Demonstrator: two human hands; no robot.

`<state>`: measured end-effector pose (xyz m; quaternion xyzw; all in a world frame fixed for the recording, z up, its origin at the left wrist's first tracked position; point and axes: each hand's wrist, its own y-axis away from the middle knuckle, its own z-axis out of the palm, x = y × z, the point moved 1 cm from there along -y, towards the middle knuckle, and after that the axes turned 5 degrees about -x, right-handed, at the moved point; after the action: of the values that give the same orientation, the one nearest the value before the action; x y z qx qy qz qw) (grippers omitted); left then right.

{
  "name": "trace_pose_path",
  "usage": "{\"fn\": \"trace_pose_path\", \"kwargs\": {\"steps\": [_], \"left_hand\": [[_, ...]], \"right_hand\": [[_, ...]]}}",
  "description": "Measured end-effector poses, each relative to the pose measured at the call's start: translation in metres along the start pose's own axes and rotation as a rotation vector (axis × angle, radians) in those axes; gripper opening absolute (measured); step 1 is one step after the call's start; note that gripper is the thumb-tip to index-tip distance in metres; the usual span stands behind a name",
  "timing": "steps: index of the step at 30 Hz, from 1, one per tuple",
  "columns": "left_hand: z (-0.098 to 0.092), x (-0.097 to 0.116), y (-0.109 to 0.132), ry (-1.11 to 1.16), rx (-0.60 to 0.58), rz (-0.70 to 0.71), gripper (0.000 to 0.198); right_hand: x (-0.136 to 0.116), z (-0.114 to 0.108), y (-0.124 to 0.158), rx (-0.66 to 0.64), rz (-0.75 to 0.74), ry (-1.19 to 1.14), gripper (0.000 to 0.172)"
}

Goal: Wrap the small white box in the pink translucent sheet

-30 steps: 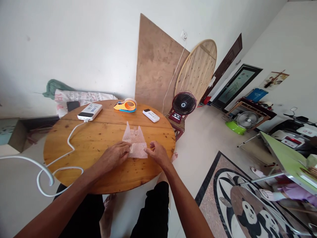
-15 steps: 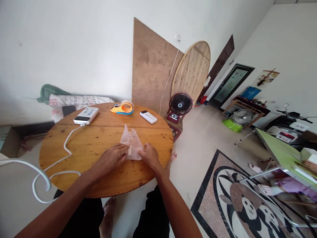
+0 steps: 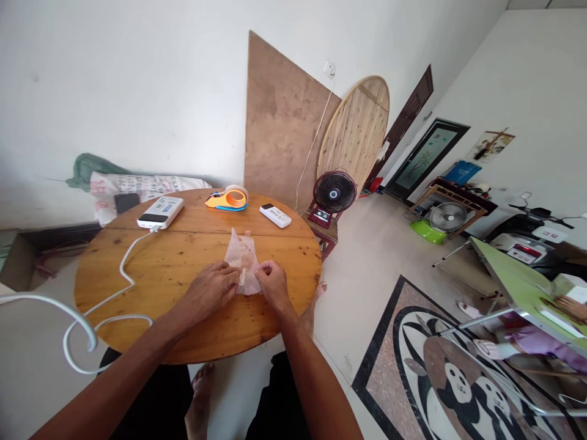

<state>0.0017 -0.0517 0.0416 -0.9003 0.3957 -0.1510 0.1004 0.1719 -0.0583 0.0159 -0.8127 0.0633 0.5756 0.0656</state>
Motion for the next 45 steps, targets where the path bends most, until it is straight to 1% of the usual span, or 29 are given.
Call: {"fn": "trace_pose_path", "kwargs": {"steps": [3, 5, 10, 13, 16, 18, 22, 29, 31, 34, 37, 39, 40, 42, 43, 44, 45], "left_hand": [[0.0, -0.001, 0.0, -0.001, 0.001, 0.023, 0.018], [0.0, -0.002, -0.001, 0.011, 0.004, 0.04, 0.02], [0.003, -0.006, 0.0, 0.086, 0.034, 0.069, 0.023], [0.005, -0.008, 0.002, 0.143, 0.051, 0.084, 0.024], [0.008, -0.011, 0.004, 0.18, 0.066, 0.102, 0.026], [0.01, -0.012, 0.006, 0.206, 0.095, 0.101, 0.026], [0.013, -0.013, 0.011, 0.265, 0.165, 0.061, 0.027], [0.01, -0.014, 0.014, 0.356, 0.154, 0.06, 0.027], [0.008, -0.016, 0.018, 0.405, 0.163, 0.02, 0.026], [0.008, -0.02, 0.023, 0.476, 0.204, -0.073, 0.03], [0.009, -0.021, 0.025, 0.554, 0.209, -0.176, 0.028], [0.009, -0.019, 0.024, 0.623, 0.196, -0.263, 0.026], [0.008, -0.018, 0.023, 0.648, 0.211, -0.31, 0.024], [0.006, -0.016, 0.019, 0.637, 0.257, -0.403, 0.017], [0.006, -0.015, 0.016, 0.605, 0.26, -0.443, 0.017], [0.005, -0.014, 0.013, 0.567, 0.239, -0.473, 0.02], [0.005, -0.013, 0.01, 0.533, 0.191, -0.493, 0.025]], "right_hand": [[-0.009, 0.007, 0.001, -0.014, 0.032, -0.134, 0.016], [-0.015, 0.013, 0.0, -0.022, 0.032, -0.183, 0.018], [-0.021, 0.027, -0.007, -0.042, 0.039, -0.208, 0.02], [-0.024, 0.031, -0.01, -0.055, 0.014, -0.15, 0.017], [-0.027, 0.031, -0.011, -0.061, -0.044, -0.049, 0.012], [-0.03, 0.03, -0.012, -0.087, -0.067, 0.012, 0.011], [-0.034, 0.029, -0.011, -0.169, -0.063, 0.079, 0.014], [-0.041, 0.026, -0.007, -0.273, -0.047, 0.136, 0.02], [-0.044, 0.024, -0.007, -0.297, -0.029, 0.134, 0.021], [-0.046, 0.023, -0.006, -0.302, 0.024, 0.101, 0.017], [-0.05, 0.022, -0.004, -0.311, 0.042, 0.121, 0.026], [-0.054, 0.021, -0.001, -0.34, 0.013, 0.199, 0.028], [-0.056, 0.02, 0.001, -0.356, -0.016, 0.254, 0.028], [-0.062, 0.018, 0.006, -0.378, -0.093, 0.387, 0.029], [-0.065, 0.017, 0.008, -0.383, -0.132, 0.454, 0.028], [-0.067, 0.016, 0.009, -0.386, -0.168, 0.512, 0.027], [-0.069, 0.015, 0.01, -0.387, -0.199, 0.556, 0.026]]}}
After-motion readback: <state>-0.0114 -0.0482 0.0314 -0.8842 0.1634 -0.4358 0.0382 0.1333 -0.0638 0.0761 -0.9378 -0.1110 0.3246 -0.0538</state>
